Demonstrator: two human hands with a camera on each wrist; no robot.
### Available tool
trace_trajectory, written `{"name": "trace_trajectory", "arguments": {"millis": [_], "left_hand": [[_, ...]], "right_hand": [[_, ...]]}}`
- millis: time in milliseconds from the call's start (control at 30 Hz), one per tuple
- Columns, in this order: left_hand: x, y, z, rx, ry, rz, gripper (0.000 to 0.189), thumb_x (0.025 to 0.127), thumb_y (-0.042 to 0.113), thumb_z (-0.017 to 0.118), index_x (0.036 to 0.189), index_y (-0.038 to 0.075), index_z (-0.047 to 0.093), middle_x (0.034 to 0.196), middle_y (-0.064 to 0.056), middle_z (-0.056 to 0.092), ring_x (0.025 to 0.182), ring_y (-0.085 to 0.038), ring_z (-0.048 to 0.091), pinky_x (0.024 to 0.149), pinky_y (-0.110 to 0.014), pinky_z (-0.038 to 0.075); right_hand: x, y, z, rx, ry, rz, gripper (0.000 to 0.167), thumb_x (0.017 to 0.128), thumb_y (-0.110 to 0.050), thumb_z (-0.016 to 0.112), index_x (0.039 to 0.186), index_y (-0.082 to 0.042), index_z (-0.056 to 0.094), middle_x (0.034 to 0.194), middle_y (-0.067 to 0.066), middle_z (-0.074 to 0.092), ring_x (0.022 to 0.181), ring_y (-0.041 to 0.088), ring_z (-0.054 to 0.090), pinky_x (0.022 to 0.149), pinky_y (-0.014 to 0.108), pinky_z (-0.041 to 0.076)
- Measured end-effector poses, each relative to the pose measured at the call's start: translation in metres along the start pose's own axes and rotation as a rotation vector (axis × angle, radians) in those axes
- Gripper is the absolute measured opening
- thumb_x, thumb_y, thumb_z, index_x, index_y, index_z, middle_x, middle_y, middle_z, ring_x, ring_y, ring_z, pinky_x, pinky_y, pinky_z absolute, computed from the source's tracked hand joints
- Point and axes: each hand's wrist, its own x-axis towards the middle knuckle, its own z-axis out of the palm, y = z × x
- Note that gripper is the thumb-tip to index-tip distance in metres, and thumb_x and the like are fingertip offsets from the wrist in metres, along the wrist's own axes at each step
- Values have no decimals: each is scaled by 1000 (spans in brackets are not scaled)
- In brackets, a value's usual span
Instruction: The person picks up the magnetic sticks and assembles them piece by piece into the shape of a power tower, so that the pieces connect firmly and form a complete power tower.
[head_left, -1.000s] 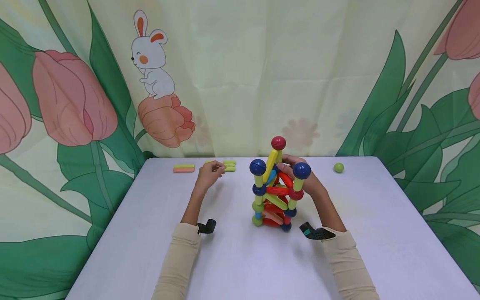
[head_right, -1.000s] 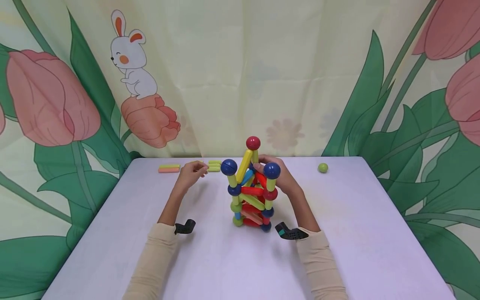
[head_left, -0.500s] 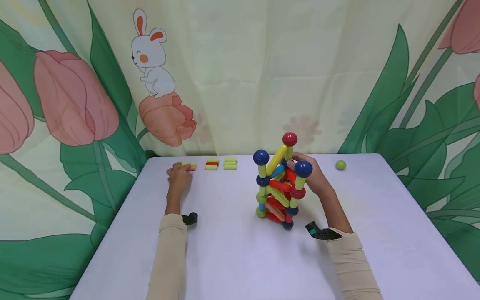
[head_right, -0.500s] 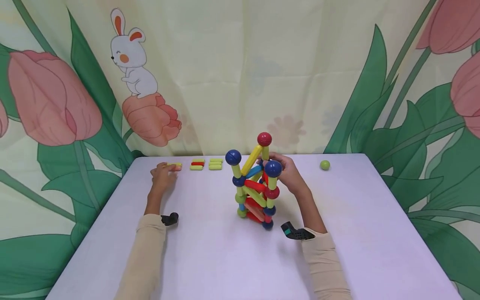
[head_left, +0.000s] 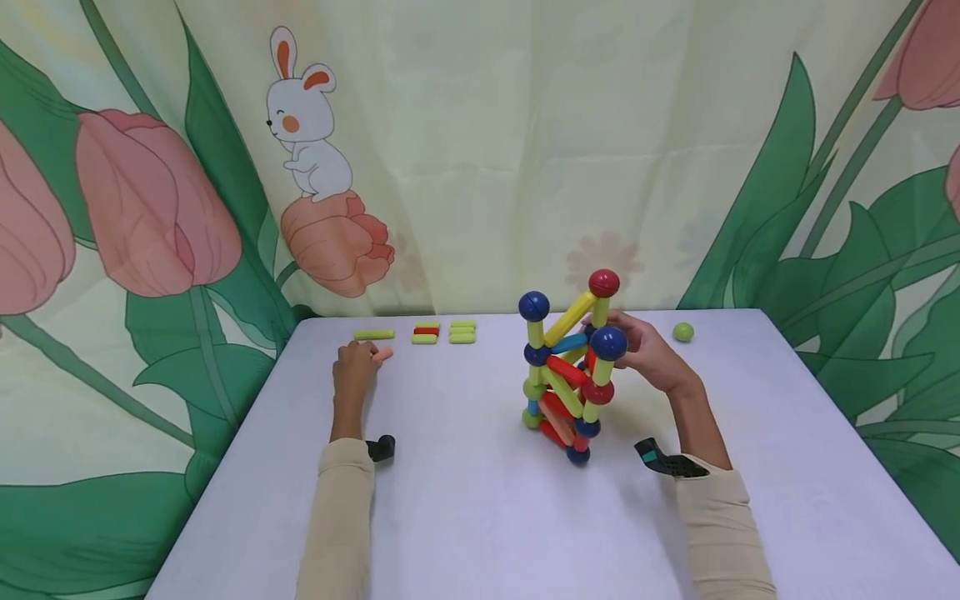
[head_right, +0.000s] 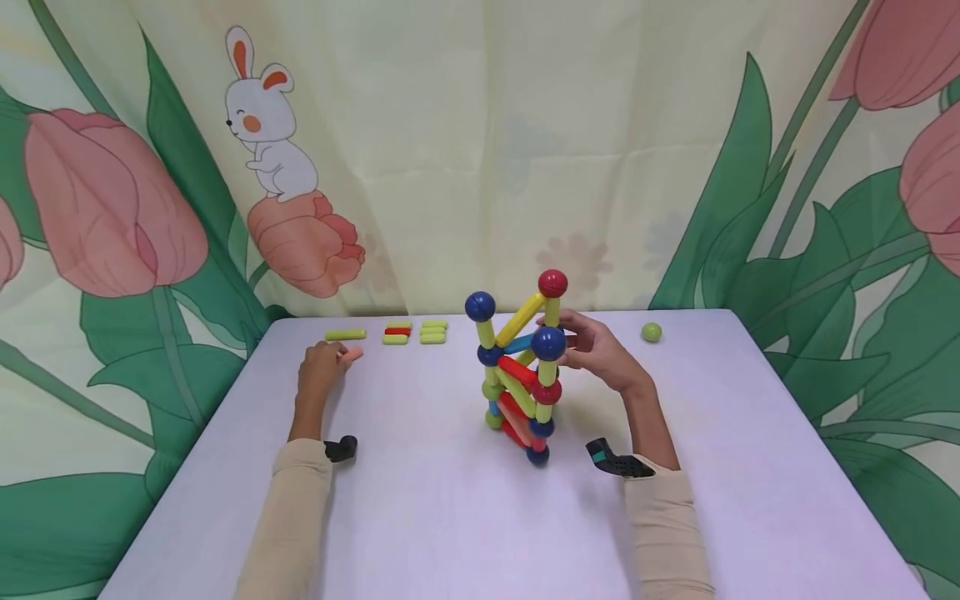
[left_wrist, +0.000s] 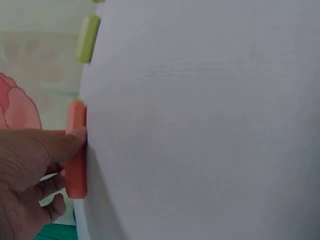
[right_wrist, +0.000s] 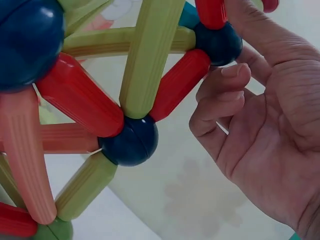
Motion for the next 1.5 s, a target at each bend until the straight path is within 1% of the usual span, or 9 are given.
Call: {"name": "trace_trajectory", "arguments": {"millis": [200, 300, 400, 600, 833, 1000, 1133, 1333, 1500], "left_hand": [[-9, 7, -6, -220, -76, -116, 34, 96, 32, 60, 114, 3, 65, 103, -17, 64, 93, -30, 59, 76, -42, 51], [-13, 14, -8, -372, -90, -110, 35, 94, 33, 62, 114, 4, 65, 105, -16, 66, 95, -28, 60, 76, -37, 49], [-19, 28, -8, -558, -136, -6, 33, 91, 26, 66, 112, 1, 65, 102, -14, 67, 93, -25, 62, 75, -33, 51], [-39, 74, -19, -977, -377, 171, 33, 91, 25, 69, 113, 1, 62, 97, -5, 70, 89, -15, 66, 86, -33, 56], [-69, 135, -53, -1237, -480, 334, 21, 94, 15, 65, 109, 2, 61, 94, -3, 73, 95, -18, 70, 91, -34, 56], [-83, 173, -66, -1312, -510, 374, 28, 94, 16, 66, 115, -1, 60, 97, -5, 72, 92, -18, 71, 90, -36, 56], [-89, 193, -70, -1295, -513, 398, 29, 94, 12, 65, 118, -2, 60, 99, -6, 71, 90, -18, 71, 88, -37, 57], [-94, 211, -70, -1173, -549, 433, 28, 96, 17, 63, 119, 2, 63, 103, -12, 70, 90, -20, 69, 83, -33, 58], [-96, 221, -72, -1100, -528, 454, 30, 97, 20, 61, 122, 4, 63, 110, -16, 68, 90, -20, 67, 80, -29, 57]], "right_hand": [[-5, -4, 1, 19, 30, -35, 53, 87, 10, 62, 133, -14, 51, 117, -7, 61, 104, 7, 66, 82, 26, 57], [-9, -7, 6, -26, 72, -21, 49, 89, 4, 65, 132, -15, 50, 117, -7, 60, 98, 7, 68, 81, 25, 57], [-13, -11, 13, -107, 133, 5, 46, 89, -2, 68, 130, -14, 48, 115, -7, 59, 95, 7, 68, 79, 24, 57], [-22, -14, 31, -269, 224, 21, 50, 87, -4, 71, 127, 0, 42, 109, -5, 53, 87, 6, 65, 73, 21, 55], [-28, -12, 46, -349, 290, -20, 51, 84, -3, 74, 125, -2, 44, 105, -5, 52, 79, 9, 61, 67, 22, 54], [-29, -12, 50, -347, 322, -60, 50, 82, 0, 75, 122, -1, 44, 103, -7, 53, 82, 6, 62, 72, 20, 56], [-28, -11, 53, -326, 336, -91, 48, 81, 2, 75, 119, -1, 46, 98, -7, 53, 78, 7, 60, 70, 21, 56], [-28, -11, 55, -325, 344, -100, 47, 80, 2, 76, 117, -1, 46, 97, -6, 52, 75, 9, 58, 66, 22, 56], [-28, -12, 56, -327, 352, -98, 47, 80, 3, 76, 116, -1, 46, 97, -7, 53, 75, 9, 58, 66, 21, 55]]}}
